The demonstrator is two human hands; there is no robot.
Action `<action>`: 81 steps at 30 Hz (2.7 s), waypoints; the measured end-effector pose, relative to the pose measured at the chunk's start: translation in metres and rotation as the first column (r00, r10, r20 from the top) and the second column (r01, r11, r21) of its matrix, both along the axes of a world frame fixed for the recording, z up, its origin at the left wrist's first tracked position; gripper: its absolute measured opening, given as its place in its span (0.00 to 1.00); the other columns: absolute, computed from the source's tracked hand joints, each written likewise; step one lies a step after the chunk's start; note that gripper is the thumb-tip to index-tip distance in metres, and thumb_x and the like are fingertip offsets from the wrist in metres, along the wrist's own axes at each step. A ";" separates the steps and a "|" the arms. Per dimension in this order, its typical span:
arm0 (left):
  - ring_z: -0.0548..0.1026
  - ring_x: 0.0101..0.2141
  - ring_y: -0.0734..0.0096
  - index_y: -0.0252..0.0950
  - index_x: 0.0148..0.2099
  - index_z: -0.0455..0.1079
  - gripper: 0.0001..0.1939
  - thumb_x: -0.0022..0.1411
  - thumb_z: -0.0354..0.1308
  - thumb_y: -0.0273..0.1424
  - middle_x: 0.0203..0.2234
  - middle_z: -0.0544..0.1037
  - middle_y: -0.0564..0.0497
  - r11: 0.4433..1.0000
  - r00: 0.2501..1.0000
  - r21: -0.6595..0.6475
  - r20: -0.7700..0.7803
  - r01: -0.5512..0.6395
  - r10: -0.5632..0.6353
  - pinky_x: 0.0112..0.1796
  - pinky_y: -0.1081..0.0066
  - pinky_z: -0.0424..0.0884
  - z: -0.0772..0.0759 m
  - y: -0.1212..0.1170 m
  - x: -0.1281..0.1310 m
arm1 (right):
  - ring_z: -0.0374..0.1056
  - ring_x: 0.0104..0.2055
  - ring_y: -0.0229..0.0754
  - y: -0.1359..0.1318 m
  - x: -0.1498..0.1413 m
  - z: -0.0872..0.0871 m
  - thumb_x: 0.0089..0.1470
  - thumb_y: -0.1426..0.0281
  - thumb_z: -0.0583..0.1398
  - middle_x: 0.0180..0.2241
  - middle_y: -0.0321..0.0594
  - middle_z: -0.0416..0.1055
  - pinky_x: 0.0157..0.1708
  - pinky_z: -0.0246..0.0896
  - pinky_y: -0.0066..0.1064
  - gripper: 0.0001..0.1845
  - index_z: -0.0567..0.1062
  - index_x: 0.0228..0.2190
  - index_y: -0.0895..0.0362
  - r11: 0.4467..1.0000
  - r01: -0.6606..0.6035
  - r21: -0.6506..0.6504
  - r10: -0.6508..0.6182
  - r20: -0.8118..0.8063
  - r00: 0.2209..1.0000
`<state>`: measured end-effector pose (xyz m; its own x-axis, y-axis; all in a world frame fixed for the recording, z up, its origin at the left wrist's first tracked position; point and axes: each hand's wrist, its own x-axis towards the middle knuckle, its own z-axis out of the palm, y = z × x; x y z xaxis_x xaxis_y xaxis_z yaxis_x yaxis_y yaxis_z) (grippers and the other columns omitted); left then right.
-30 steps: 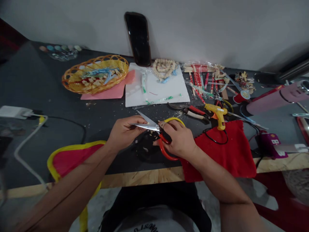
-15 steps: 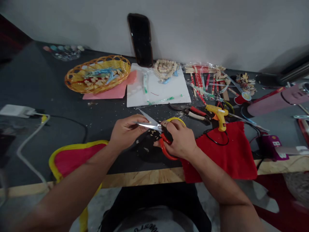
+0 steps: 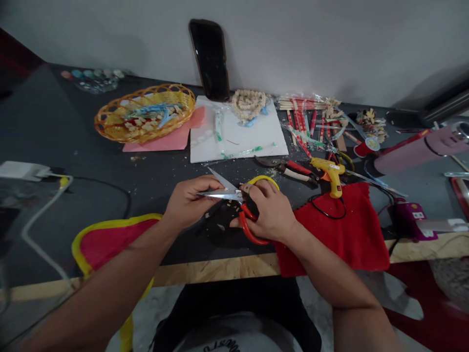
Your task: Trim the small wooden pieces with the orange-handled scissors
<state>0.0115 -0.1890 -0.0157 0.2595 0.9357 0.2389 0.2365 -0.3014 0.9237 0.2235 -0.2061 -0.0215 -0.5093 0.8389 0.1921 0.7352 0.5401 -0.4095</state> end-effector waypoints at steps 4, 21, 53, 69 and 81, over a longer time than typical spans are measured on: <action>0.76 0.30 0.72 0.36 0.30 0.74 0.05 0.54 0.57 0.23 0.29 0.80 0.50 1.000 1.000 0.002 -0.011 -0.008 0.008 0.33 0.74 0.71 0.000 0.000 0.000 | 0.67 0.50 0.54 0.000 0.000 -0.002 0.53 0.50 0.59 0.46 0.51 0.69 0.48 0.69 0.47 0.31 0.67 0.51 0.57 1.000 -0.003 -0.020 0.002 -0.029 1.000; 0.77 0.33 0.69 0.36 0.33 0.76 0.03 0.55 0.62 0.29 0.31 0.81 0.48 0.992 0.990 -0.026 0.065 -0.126 0.128 0.36 0.72 0.72 -0.010 -0.001 0.003 | 0.70 0.47 0.53 -0.002 -0.002 0.001 0.54 0.50 0.59 0.45 0.50 0.72 0.44 0.70 0.44 0.28 0.69 0.48 0.56 0.998 0.049 -0.050 -0.051 -0.035 0.998; 0.78 0.33 0.68 0.36 0.34 0.77 0.05 0.53 0.63 0.30 0.31 0.81 0.48 0.991 0.991 -0.072 0.066 -0.112 0.116 0.35 0.72 0.72 -0.006 -0.001 0.004 | 0.70 0.47 0.54 -0.003 -0.002 -0.003 0.54 0.52 0.60 0.46 0.51 0.71 0.44 0.70 0.45 0.27 0.67 0.50 0.56 0.996 0.076 -0.041 -0.077 -0.017 0.997; 0.76 0.29 0.71 0.35 0.29 0.74 0.09 0.47 0.56 0.19 0.26 0.80 0.52 0.996 0.998 -0.053 0.012 -0.065 0.065 0.32 0.75 0.71 0.001 0.000 0.002 | 0.64 0.48 0.57 -0.003 -0.004 -0.002 0.50 0.49 0.61 0.45 0.52 0.65 0.47 0.66 0.49 0.34 0.66 0.51 0.58 0.995 0.064 0.079 -0.069 0.070 0.995; 0.76 0.29 0.73 0.34 0.28 0.73 0.08 0.49 0.54 0.19 0.28 0.80 0.51 0.999 0.999 -0.037 0.028 -0.035 0.036 0.33 0.76 0.70 0.003 -0.002 0.003 | 0.65 0.49 0.55 -0.001 -0.002 -0.003 0.53 0.46 0.57 0.45 0.52 0.67 0.47 0.68 0.47 0.35 0.67 0.52 0.59 0.996 0.030 0.084 -0.032 0.024 0.999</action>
